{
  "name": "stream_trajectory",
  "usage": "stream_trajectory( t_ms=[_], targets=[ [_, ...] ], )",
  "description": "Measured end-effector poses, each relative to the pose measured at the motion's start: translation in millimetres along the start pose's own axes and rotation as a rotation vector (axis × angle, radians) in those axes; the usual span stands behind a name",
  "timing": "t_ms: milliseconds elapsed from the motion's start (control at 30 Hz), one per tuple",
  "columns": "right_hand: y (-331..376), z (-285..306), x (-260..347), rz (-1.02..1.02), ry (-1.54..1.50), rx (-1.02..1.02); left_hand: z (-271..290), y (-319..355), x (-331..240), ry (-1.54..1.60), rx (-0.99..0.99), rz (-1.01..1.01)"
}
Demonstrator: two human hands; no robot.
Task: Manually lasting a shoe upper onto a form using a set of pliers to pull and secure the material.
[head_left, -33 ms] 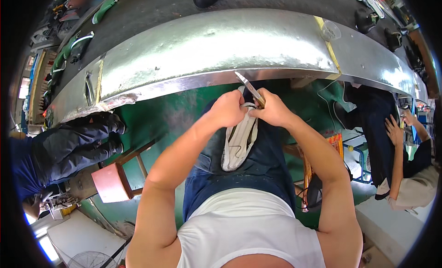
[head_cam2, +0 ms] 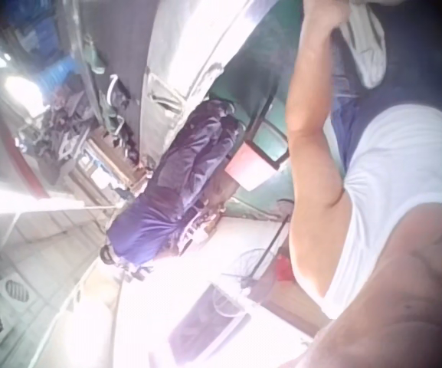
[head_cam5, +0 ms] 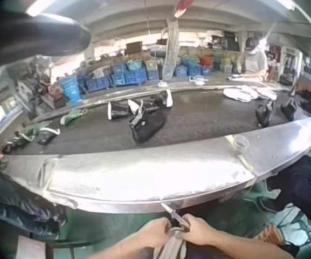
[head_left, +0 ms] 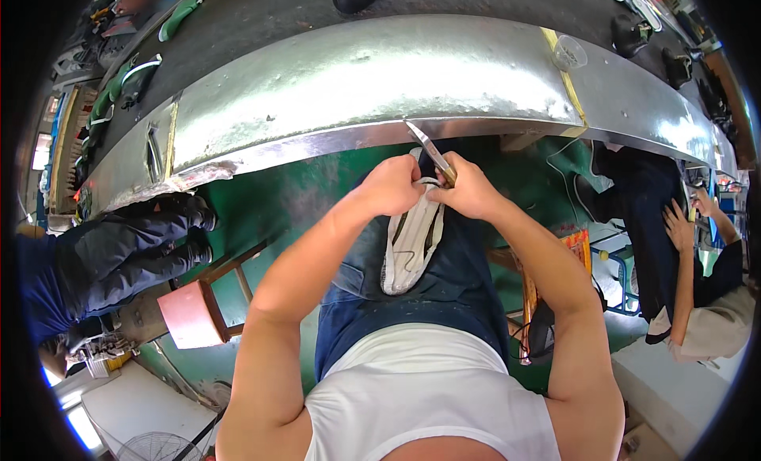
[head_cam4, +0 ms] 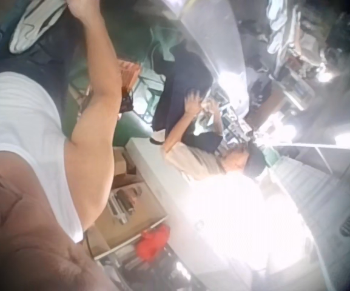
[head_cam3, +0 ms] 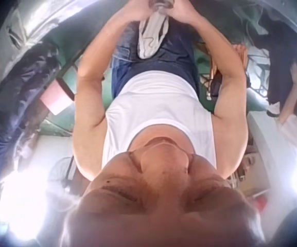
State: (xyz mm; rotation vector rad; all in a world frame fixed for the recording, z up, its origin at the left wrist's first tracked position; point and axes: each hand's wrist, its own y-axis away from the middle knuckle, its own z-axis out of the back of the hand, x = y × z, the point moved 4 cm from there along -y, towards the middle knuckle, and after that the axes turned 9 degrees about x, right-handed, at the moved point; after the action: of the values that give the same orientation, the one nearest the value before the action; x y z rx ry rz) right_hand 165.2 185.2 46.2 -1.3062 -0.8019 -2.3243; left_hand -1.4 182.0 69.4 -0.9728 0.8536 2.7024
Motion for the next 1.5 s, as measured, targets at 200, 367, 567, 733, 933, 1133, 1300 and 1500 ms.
stream_trajectory(
  t_ms=[200, 367, 567, 733, 933, 1133, 1300, 1500],
  targets=[
    [14.8, -17.0, 3.4, -0.041, -0.121, -0.18, -2.5, 5.6, -0.8, 0.011, 0.203, -0.064],
    [10.4, -29.4, 5.5, -0.066, -0.163, -0.268, -2.5, 9.3, 10.8, -0.029, -0.257, -0.239],
    [22.2, -45.4, 1.7, -0.089, -0.311, -0.411, 9.5, 6.7, -1.5, -0.11, 0.195, 0.011],
    [36.5, -63.6, 1.8, -0.111, -0.27, -0.451, 2.6, 7.0, 18.9, 0.163, -0.016, -0.231],
    [46.7, -54.1, 8.2, -0.171, -0.292, -0.225, -22.7, -9.8, 40.8, 0.673, 0.118, -0.526],
    [75.8, -51.0, 5.2, -0.003, -0.432, -0.141, -30.5, 3.6, 44.7, 0.943, 0.278, -0.188],
    [125.5, -46.0, 34.2, -0.217, -0.31, 0.24, -21.9, 68.5, 53.8, 0.753, -0.008, -0.425],
    [109.4, -71.2, 37.5, -0.067, -0.356, 0.455, -22.1, 100.2, 71.7, 0.691, -0.225, -0.472]
  ],
)
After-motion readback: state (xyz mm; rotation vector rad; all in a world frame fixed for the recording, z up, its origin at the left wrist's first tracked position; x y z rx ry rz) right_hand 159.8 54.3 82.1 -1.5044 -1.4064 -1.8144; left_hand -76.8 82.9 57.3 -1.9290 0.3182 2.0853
